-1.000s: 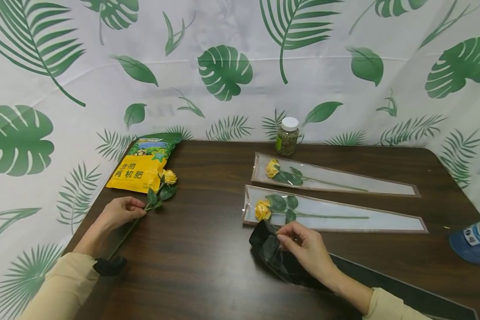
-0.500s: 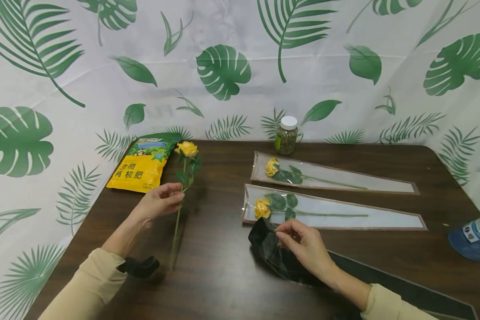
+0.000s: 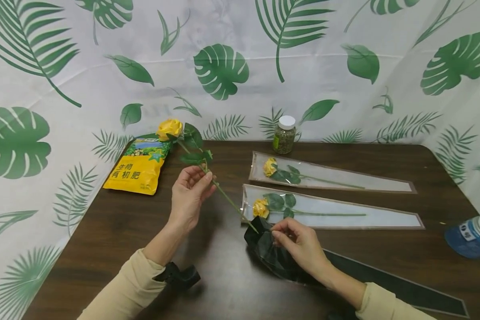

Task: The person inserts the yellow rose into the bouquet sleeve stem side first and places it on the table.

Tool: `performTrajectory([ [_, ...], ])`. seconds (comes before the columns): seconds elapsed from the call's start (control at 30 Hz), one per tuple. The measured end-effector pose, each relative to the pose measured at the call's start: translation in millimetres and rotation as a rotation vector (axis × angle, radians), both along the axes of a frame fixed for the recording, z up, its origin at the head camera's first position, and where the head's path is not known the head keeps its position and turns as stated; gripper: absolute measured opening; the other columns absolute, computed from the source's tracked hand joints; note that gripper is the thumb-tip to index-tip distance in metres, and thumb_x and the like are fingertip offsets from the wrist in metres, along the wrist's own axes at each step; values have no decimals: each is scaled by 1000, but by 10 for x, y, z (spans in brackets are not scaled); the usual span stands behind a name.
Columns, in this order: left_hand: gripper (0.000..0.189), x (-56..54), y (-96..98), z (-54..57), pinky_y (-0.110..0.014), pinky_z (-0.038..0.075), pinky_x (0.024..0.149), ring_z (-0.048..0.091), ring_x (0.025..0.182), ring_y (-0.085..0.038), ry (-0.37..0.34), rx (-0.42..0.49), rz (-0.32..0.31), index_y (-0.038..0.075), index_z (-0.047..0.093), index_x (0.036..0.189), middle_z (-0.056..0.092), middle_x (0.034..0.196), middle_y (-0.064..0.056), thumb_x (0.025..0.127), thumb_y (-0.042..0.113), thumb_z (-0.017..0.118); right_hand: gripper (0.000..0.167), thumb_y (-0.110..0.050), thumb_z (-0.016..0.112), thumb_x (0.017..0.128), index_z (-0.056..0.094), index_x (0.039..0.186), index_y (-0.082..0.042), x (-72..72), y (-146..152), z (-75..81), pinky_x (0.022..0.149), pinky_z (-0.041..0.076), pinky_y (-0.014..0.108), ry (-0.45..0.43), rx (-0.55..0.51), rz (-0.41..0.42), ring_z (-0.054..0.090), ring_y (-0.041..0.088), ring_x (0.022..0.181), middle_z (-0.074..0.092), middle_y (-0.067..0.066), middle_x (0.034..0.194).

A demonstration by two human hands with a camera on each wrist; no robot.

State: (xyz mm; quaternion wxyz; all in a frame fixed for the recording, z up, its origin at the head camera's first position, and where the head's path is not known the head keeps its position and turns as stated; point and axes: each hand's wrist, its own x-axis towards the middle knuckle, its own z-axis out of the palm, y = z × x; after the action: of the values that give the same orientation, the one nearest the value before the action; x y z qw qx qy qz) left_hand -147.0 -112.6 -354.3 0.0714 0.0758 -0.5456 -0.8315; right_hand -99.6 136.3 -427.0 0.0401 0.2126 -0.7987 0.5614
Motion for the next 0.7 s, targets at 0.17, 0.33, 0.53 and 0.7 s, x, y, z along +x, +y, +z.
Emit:
performTrajectory([
  [0.17,22,155,119,-126,-22,55,69,64,78,-8,46,-57,26,10,51,96,59,89,3,87,-8,59,10,7,64,83,63,87,-2,-12,-52,15,56,55,26,23,-30,3,62,5,64,66,8,75],
  [0.33,20,311,317,-333,-21,54,69,62,75,-8,96,-96,14,1,49,98,56,90,-1,85,-10,61,10,5,65,84,62,86,-4,-25,-126,66,52,53,24,63,-34,-4,59,6,60,63,7,71],
  [0.53,25,445,508,-532,-20,53,66,61,73,-7,139,-165,-22,-12,45,102,57,88,-4,83,-11,62,7,2,65,85,62,87,-5,-35,-173,109,52,53,24,49,-41,-9,59,6,61,63,3,71],
  [0.7,31,513,572,-585,-20,53,69,63,76,-6,118,-192,-63,-11,46,107,59,96,-15,81,-11,64,7,5,63,85,62,88,-2,-54,-177,130,55,55,25,44,-80,-13,59,6,62,63,7,74],
])
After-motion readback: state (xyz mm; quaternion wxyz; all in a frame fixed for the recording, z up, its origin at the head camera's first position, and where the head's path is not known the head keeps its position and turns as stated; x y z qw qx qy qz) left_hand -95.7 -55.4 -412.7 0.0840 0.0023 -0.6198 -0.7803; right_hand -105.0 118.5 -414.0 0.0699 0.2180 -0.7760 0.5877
